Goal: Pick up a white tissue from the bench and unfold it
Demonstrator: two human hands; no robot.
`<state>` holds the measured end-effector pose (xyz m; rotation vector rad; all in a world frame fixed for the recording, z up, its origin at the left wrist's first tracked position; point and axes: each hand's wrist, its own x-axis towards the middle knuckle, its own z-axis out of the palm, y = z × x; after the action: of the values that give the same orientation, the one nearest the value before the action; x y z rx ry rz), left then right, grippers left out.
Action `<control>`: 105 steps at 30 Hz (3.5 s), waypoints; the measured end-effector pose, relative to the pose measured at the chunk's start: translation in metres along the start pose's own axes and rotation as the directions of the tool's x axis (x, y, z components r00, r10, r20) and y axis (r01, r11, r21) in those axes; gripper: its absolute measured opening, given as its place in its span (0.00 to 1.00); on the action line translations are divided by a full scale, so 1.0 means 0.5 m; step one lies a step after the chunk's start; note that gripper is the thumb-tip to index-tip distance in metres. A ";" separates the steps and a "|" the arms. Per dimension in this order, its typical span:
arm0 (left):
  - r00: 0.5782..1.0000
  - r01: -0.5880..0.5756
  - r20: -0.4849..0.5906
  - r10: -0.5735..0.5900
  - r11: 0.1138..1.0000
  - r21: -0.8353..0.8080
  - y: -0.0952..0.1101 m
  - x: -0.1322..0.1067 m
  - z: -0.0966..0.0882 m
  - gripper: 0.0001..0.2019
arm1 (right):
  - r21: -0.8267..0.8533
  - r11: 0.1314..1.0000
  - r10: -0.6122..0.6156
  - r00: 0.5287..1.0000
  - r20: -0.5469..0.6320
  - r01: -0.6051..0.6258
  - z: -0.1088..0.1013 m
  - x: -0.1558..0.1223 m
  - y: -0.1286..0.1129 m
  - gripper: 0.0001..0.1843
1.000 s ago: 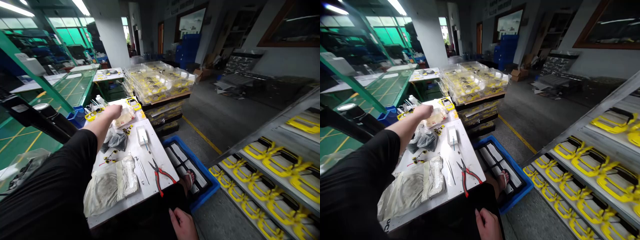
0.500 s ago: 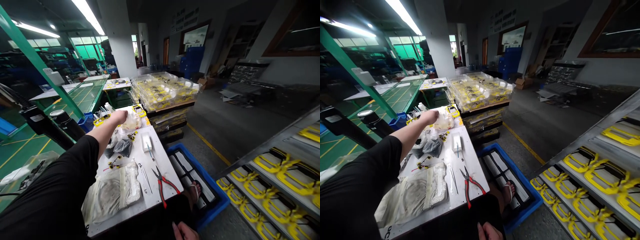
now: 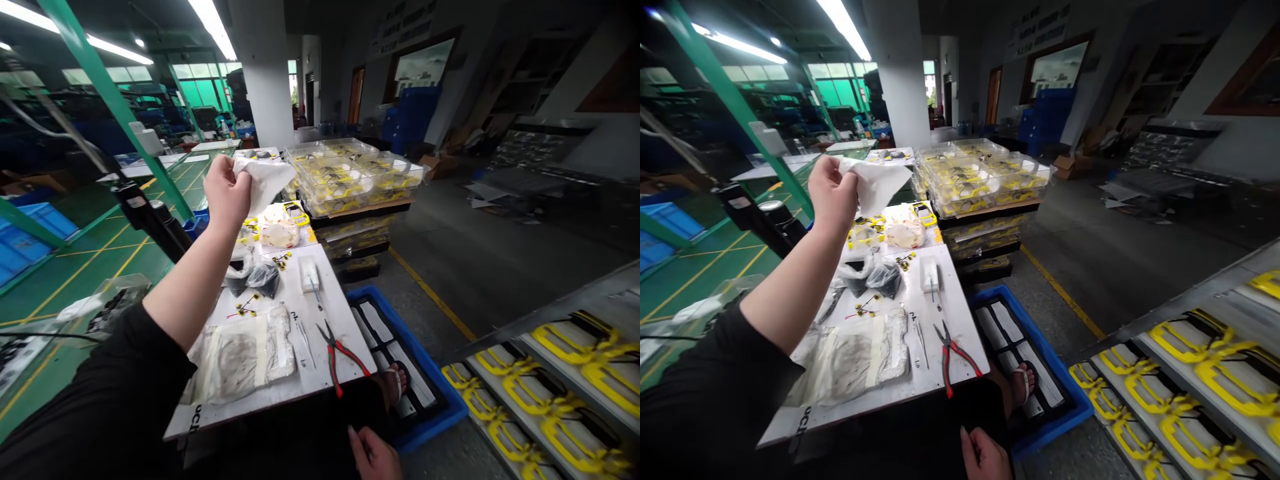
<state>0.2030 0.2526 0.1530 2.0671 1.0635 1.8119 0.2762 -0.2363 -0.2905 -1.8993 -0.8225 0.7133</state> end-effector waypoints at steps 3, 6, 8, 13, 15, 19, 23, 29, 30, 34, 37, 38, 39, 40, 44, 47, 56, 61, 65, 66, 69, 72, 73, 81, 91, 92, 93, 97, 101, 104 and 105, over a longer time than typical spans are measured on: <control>0.995 0.063 0.102 -0.015 0.871 -0.487 0.110 -0.090 -0.125 0.08 | 0.012 0.999 0.035 0.995 0.093 -0.036 -0.016 0.000 -0.043 0.42; 0.802 0.591 0.480 -0.355 0.584 -0.557 0.198 -0.225 -0.241 0.08 | 0.127 0.980 0.110 0.954 0.279 -0.150 -0.039 -0.023 -0.139 0.41; 0.577 0.817 0.666 -0.473 0.360 -0.451 0.231 -0.311 -0.295 0.12 | 0.242 0.954 0.081 0.932 0.354 -0.175 -0.058 -0.046 -0.231 0.36; 0.303 0.947 0.804 -0.512 0.068 -0.313 0.242 -0.449 -0.368 0.16 | 0.735 0.626 -0.229 0.841 0.491 -0.259 -0.081 -0.069 -0.462 0.35; 0.254 0.957 0.819 -0.515 0.009 -0.291 0.235 -0.482 -0.390 0.17 | 0.792 0.506 -0.327 0.774 0.543 -0.342 -0.065 -0.062 -0.523 0.47; 0.123 0.976 0.831 -0.543 -0.085 -0.200 0.207 -0.533 -0.437 0.19 | 0.824 0.253 -0.282 0.777 0.563 -0.506 -0.013 -0.055 -0.568 0.41; 0.067 0.985 0.804 -0.591 -0.091 -0.148 0.164 -0.570 -0.479 0.19 | 0.844 0.191 -0.071 0.851 0.520 -0.500 0.012 -0.066 -0.541 0.17; 0.050 0.979 0.843 -0.536 -0.140 -0.147 0.134 -0.595 -0.503 0.18 | 0.829 0.453 -0.179 0.877 0.446 -0.329 0.001 -0.088 -0.503 0.28; 0.063 0.978 0.853 -0.518 -0.137 -0.156 0.135 -0.596 -0.503 0.18 | 0.816 0.488 -0.199 0.871 0.450 -0.310 -0.001 -0.090 -0.503 0.32; 0.102 0.984 0.886 -0.451 -0.083 -0.156 0.140 -0.600 -0.501 0.17 | 0.740 0.672 -0.307 0.896 0.320 -0.033 -0.013 -0.091 -0.505 0.43; 0.096 0.986 0.913 -0.396 -0.084 -0.141 0.137 -0.601 -0.502 0.18 | 0.638 0.752 -0.403 0.881 0.248 0.165 -0.022 -0.090 -0.506 0.54; 0.100 0.986 0.921 -0.376 -0.088 -0.143 0.136 -0.601 -0.503 0.18 | 0.630 0.761 -0.405 0.872 0.276 0.154 -0.025 -0.090 -0.506 0.57; 0.107 0.985 0.929 -0.355 -0.091 -0.148 0.134 -0.601 -0.503 0.18 | 0.628 0.770 -0.390 0.863 0.320 0.115 -0.027 -0.091 -0.506 0.59; 0.117 0.983 0.937 -0.330 -0.093 -0.156 0.132 -0.601 -0.503 0.17 | 0.630 0.775 -0.364 0.856 0.367 0.059 -0.028 -0.092 -0.508 0.61; 0.136 0.985 0.956 -0.261 -0.067 -0.159 0.126 -0.602 -0.504 0.15 | 0.665 0.724 -0.255 0.824 0.506 -0.184 -0.031 -0.098 -0.523 0.64; 0.116 0.992 0.957 -0.267 -0.015 -0.125 0.118 -0.597 -0.506 0.15 | 0.704 0.682 -0.220 0.862 0.456 -0.198 -0.036 -0.100 -0.538 0.54; -0.058 0.955 0.949 -0.310 0.259 0.143 0.055 -0.570 -0.527 0.32 | 0.596 0.797 -0.194 0.976 0.101 0.097 -0.070 -0.115 -0.489 0.18; 0.414 0.784 0.850 -0.327 0.603 -0.150 0.028 -0.617 -0.537 0.32 | 0.554 0.805 -0.215 0.975 -0.062 0.213 -0.100 -0.137 -0.461 0.17; 0.479 0.584 0.877 -0.037 0.759 -0.287 0.050 -0.647 -0.515 0.50 | 0.571 0.805 -0.157 0.986 -0.061 0.164 -0.119 -0.149 -0.467 0.16; 0.452 0.590 0.892 -0.011 0.753 -0.290 0.059 -0.650 -0.502 0.49 | 0.581 0.798 -0.150 0.987 -0.065 0.160 -0.122 -0.150 -0.470 0.16; 0.331 0.687 0.943 0.041 0.674 -0.271 0.086 -0.654 -0.456 0.30 | 0.602 0.779 -0.140 0.985 -0.105 0.175 -0.130 -0.149 -0.471 0.15; 0.244 0.804 0.969 0.045 0.549 -0.228 0.104 -0.654 -0.420 0.07 | 0.586 0.790 -0.122 0.983 -0.139 0.181 -0.142 -0.150 -0.466 0.14; 0.236 0.844 0.971 0.026 0.490 -0.218 0.108 -0.653 -0.414 0.09 | 0.561 0.808 -0.116 0.982 -0.149 0.180 -0.148 -0.150 -0.465 0.14; 0.216 0.850 0.973 -0.076 0.506 -0.149 0.146 -0.601 -0.450 0.11 | 0.093 0.969 -0.225 0.974 -0.034 0.227 -0.186 -0.140 -0.491 0.28; 0.120 0.924 0.965 -0.235 0.381 -0.022 0.130 -0.566 -0.476 0.13 | 0.565 0.819 -0.298 0.915 0.273 0.098 -0.138 -0.077 -0.492 0.14; 0.096 0.943 0.968 -0.233 0.332 -0.014 0.129 -0.567 -0.477 0.14 | 0.609 0.789 -0.315 0.904 0.288 0.080 -0.127 -0.068 -0.494 0.21; 0.074 0.958 0.972 -0.221 0.288 -0.008 0.128 -0.569 -0.479 0.14 | 0.645 0.762 -0.338 0.883 0.325 0.054 -0.114 -0.059 -0.497 0.32; 0.032 0.981 0.994 -0.104 0.193 -0.012 0.122 -0.571 -0.492 0.14 | 0.692 0.686 -0.373 0.706 0.602 -0.227 -0.068 -0.032 -0.505 0.53; 0.002 0.961 0.984 -0.180 0.271 0.048 0.108 -0.557 -0.519 0.14 | 0.582 0.701 -0.231 0.640 0.733 -0.413 -0.062 -0.031 -0.505 0.24; -0.028 0.963 0.964 -0.263 0.251 0.096 0.098 -0.549 -0.539 0.20 | 0.612 0.663 -0.117 0.748 0.654 -0.431 -0.072 -0.043 -0.510 0.22; -0.053 0.970 0.962 -0.269 0.216 0.113 0.097 -0.548 -0.543 0.24 | 0.630 0.645 -0.080 0.782 0.618 -0.431 -0.075 -0.048 -0.514 0.21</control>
<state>-0.0277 -0.0349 0.0287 1.0788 0.6771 0.1832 0.2256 -0.1827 -0.0404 -0.9688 -0.5402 1.5762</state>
